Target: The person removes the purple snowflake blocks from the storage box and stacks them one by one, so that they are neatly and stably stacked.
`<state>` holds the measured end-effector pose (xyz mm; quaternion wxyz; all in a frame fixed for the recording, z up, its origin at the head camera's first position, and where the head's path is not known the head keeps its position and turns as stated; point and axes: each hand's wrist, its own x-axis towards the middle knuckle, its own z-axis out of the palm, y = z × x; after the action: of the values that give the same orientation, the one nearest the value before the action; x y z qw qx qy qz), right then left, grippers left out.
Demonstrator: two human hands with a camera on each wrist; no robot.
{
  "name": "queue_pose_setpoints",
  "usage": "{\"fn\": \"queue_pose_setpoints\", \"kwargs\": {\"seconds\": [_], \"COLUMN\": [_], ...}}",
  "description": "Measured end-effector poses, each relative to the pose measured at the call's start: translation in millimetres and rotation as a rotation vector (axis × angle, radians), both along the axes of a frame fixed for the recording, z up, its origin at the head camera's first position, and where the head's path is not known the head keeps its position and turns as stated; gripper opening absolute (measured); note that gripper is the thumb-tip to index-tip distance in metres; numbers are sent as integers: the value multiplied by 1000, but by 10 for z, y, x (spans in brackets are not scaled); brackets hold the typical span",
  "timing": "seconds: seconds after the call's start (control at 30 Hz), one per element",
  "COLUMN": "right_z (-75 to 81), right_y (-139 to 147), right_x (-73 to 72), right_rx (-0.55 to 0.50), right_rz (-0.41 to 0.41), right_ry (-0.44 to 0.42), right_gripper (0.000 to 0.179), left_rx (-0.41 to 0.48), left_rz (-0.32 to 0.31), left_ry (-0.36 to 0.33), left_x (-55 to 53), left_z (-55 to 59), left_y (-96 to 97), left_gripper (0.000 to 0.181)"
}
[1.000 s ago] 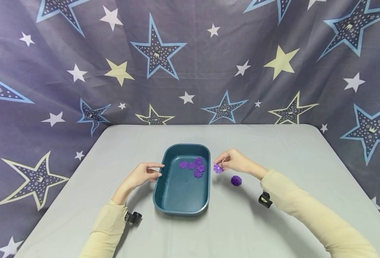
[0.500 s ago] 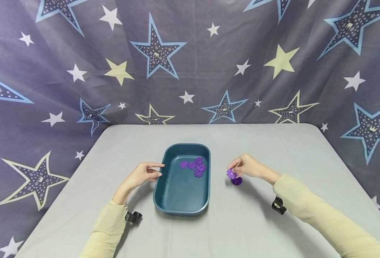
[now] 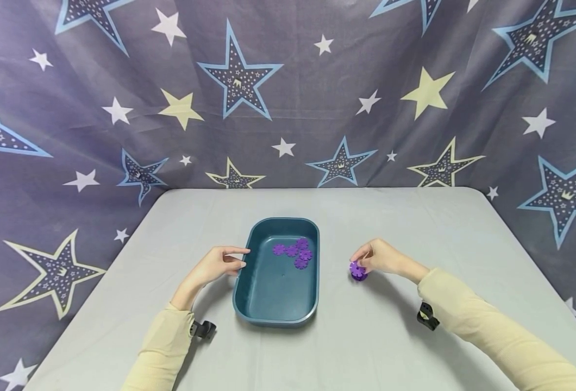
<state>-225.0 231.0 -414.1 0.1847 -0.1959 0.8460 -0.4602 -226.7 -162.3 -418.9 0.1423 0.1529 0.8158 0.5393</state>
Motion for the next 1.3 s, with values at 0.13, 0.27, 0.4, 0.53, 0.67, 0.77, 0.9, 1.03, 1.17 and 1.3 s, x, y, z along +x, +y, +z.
{"fn": "queue_pose_setpoints", "kwargs": {"seconds": [0.13,0.27,0.4,0.53,0.67,0.77,0.9,1.03,1.17,1.3], "right_z": [-33,-76,-99,-102,-113,-132,-158,-168,-180,-203], "right_y": [9,14,13,7,9,16,23,24,28,37], "right_x": [-7,-18,-18,-8,-8,-16,-26,-26,-26,-33], "right_rx": [10,28,31,20,9,8,12,14,22,36], "right_rz": [0,-6,-13,-11,-8,-7,-5,-10,-12,-20], "right_ry": [13,26,25,13,6,11,22,19,29,50], "right_gripper": [20,19,18,18,18,18,18,18,17,17], "left_rx": [-6,-13,-15,-10,-9,-13,-15,-18,-18,-12], "left_rz": [2,11,10,9,12,10,9,10,14,13], "left_ry": [7,3,2,-1,-5,0,5,9,4,-1], "left_x": [-2,7,17,19,17,14,11,12,14,12], "left_z": [0,14,22,21,17,11,9,15,19,11], "left_y": [7,12,14,14,16,12,8,15,20,18], "left_gripper": [36,36,36,36,36,36,36,36,37,37]}}
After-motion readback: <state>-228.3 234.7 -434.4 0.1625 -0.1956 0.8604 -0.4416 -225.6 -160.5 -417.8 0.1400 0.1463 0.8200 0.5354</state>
